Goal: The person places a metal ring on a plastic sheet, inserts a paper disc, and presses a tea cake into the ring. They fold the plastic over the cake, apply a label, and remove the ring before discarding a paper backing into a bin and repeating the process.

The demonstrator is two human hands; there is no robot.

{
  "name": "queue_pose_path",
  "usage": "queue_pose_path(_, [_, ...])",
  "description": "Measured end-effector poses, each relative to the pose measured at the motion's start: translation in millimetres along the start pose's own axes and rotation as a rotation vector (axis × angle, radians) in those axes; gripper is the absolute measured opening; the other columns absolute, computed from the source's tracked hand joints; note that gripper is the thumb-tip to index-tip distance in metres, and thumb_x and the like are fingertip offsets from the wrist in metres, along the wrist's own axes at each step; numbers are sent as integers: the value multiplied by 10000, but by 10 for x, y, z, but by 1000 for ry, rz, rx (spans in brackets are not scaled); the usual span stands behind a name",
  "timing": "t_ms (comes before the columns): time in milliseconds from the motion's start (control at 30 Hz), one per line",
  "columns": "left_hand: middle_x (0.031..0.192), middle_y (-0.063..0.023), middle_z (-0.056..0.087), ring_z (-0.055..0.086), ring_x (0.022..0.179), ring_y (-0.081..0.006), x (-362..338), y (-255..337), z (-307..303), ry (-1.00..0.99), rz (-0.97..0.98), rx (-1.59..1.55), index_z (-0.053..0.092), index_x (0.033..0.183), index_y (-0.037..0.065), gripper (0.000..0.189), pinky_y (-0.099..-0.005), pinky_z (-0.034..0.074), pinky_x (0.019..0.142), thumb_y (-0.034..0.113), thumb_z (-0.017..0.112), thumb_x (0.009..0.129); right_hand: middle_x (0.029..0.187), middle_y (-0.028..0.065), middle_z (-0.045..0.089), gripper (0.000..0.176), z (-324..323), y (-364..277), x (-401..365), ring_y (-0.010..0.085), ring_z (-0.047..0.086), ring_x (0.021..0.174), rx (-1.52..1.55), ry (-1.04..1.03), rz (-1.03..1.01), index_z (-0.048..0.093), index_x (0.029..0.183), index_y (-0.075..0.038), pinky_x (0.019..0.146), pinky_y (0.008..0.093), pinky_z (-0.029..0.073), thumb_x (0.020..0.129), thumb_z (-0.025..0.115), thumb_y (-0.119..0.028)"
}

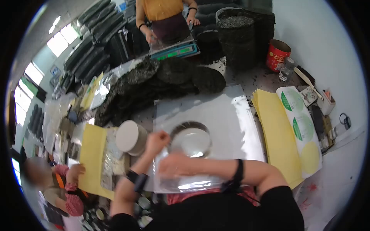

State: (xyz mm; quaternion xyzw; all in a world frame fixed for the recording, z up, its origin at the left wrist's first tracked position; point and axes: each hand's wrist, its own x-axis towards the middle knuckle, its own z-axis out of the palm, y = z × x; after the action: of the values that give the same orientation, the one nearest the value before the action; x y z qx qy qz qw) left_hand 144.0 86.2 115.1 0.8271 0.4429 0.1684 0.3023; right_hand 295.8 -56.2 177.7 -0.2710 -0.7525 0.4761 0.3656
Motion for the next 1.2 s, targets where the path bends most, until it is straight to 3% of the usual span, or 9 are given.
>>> queue_pose_path(100, [797,-91,682,659,748,-194,-257,-404,429,-180,-295,-753,691,882,46,198,-335,512,664,218,710,788,1218,174,523,544,-749,1002,-779,308,443,1177,-216,576,434,481,1263,-60,998,446,286,792,659,-265])
queue_pose_path(233, [862,-73,660,621,829,-281,-681,-649,-352,-382,458,121,687,790,103,92,-368,501,711,147,742,731,1504,196,306,824,-588,1533,-1405,311,173,1445,-450,483,538,311,1441,-27,1151,518,-94,707,605,-260])
queue_pose_path(433, [881,-18,615,576,881,-263,-1315,-875,36,-455,528,-83,619,773,108,203,-394,449,776,236,770,731,1480,186,346,764,-552,1541,-1329,296,188,1441,-293,618,708,341,1434,-42,1170,508,3,689,512,-78])
queue_pose_path(600, [797,-61,576,574,764,-260,-1247,-1092,196,-395,711,80,655,854,127,139,-404,449,643,262,625,863,1373,131,455,802,-941,1121,-1407,224,400,1303,4,936,503,365,1419,-68,1086,367,326,631,430,67])
queue_pose_path(700, [912,-106,628,612,855,-299,-966,-500,-194,-639,153,-218,631,1017,93,203,-394,486,775,219,526,898,1276,123,506,815,-854,1020,-1172,241,469,1218,396,1111,497,407,1384,-84,1034,326,381,593,383,108])
queue_pose_path(733, [1101,-94,625,592,952,-301,-792,-512,-262,-622,508,-60,621,1058,82,225,-373,493,820,44,540,851,1239,117,521,821,-830,1051,-1160,249,486,1188,498,1115,491,409,1378,-92,1007,306,406,587,366,120])
queue_pose_path(867, [989,-110,601,563,1002,-296,-1241,-621,-220,-512,619,27,638,842,83,197,-387,467,841,161,754,703,1258,115,516,799,-948,1549,-1475,242,492,1190,112,962,469,413,1369,-104,962,364,462,611,336,135])
queue_pose_path(967, [923,-86,597,565,941,-280,-1327,-830,8,-456,502,-100,644,766,76,152,-395,454,802,172,755,728,1285,94,485,801,-798,1157,-1148,226,461,1223,604,1120,357,396,1393,-57,1003,279,379,612,375,116])
queue_pose_path(1200, [837,-75,609,580,846,-275,-1222,-750,-35,-573,392,-24,666,858,101,87,-409,462,749,181,656,826,1328,136,506,839,-877,545,-1242,243,481,1250,333,1098,193,392,1409,-21,1029,293,394,575,394,58])
